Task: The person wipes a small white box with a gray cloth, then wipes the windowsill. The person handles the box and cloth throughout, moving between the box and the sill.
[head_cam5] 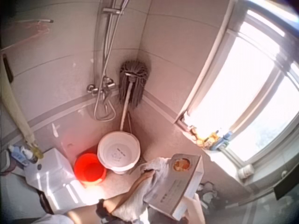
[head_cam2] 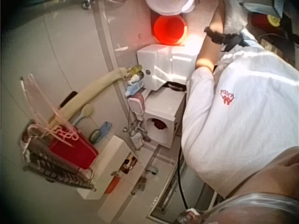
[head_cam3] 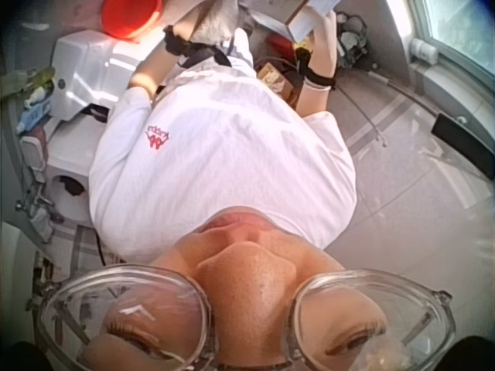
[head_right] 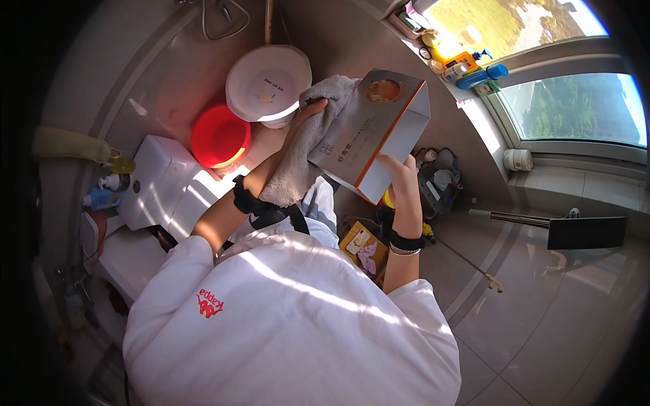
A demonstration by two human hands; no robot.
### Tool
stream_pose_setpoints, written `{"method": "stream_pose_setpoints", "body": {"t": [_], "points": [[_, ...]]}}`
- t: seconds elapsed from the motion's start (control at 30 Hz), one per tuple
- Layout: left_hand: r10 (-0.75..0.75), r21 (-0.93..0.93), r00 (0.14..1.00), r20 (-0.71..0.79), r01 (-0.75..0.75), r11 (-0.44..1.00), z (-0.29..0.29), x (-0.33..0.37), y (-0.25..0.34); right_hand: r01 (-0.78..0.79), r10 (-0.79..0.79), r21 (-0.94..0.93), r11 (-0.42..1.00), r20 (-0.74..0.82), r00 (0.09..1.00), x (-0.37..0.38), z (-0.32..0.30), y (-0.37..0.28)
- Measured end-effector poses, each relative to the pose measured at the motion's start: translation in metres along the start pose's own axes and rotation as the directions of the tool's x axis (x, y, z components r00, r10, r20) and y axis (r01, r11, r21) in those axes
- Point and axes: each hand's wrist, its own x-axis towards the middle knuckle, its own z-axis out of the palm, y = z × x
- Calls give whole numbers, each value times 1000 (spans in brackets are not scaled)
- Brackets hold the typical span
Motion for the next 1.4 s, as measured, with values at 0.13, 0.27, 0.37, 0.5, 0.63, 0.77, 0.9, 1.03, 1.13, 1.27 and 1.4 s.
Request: {"method": "stream_pose_setpoints", "body": {"t": [0.13, 0.27, 0.37, 0.5, 0.63, 0.77, 0.9, 1.03, 1.13, 1.27, 1.4], "points": [[23, -126, 992, 127, -7, 992, -12, 21, 0, -109, 110, -19, 994, 81, 991, -9, 16, 12], [15, -97, 996, 87, -7, 995, -36, 0, -3, -211, 188, 92, 973, 216, 958, -27, 34, 29], [23, -60, 999, 46, -20, 998, -47, -16, -1, -251, 232, 89, 964, 184, 955, -28, 41, 36], [39, -15, 999, 6, -39, 999, -47, -26, -3, -219, 199, 106, 970, 171, 965, -20, 42, 40], [49, 21, 998, -25, -49, 999, -37, -25, -7, -245, 238, 139, 960, 61, 969, -11, 42, 48], [66, 49, 997, -34, -65, 997, -23, -16, -9, -186, 187, 288, 939, 24, 982, 4, 41, 57], [63, 83, 997, -45, -59, 995, -14, -16, -11, -108, 110, 301, 947, 10, 994, 36, 27, 55], [96, 94, 993, -65, -90, 991, -3, -15, -22, -68, 97, 350, 934, -68, 993, 59, 15, 52], [29, 84, 995, -94, -21, 996, -4, -13, -31, -94, 131, 344, 934, -85, 988, 61, 7, 50], [117, 105, 990, -78, -109, 988, -11, -9, -54, -80, 118, 401, 913, -71, 991, 66, 8, 59], [564, 583, 817, -118, -403, 706, -12, 7, -83, -24, 68, 221, 975, -192, 979, 65, 22, 80]]}}
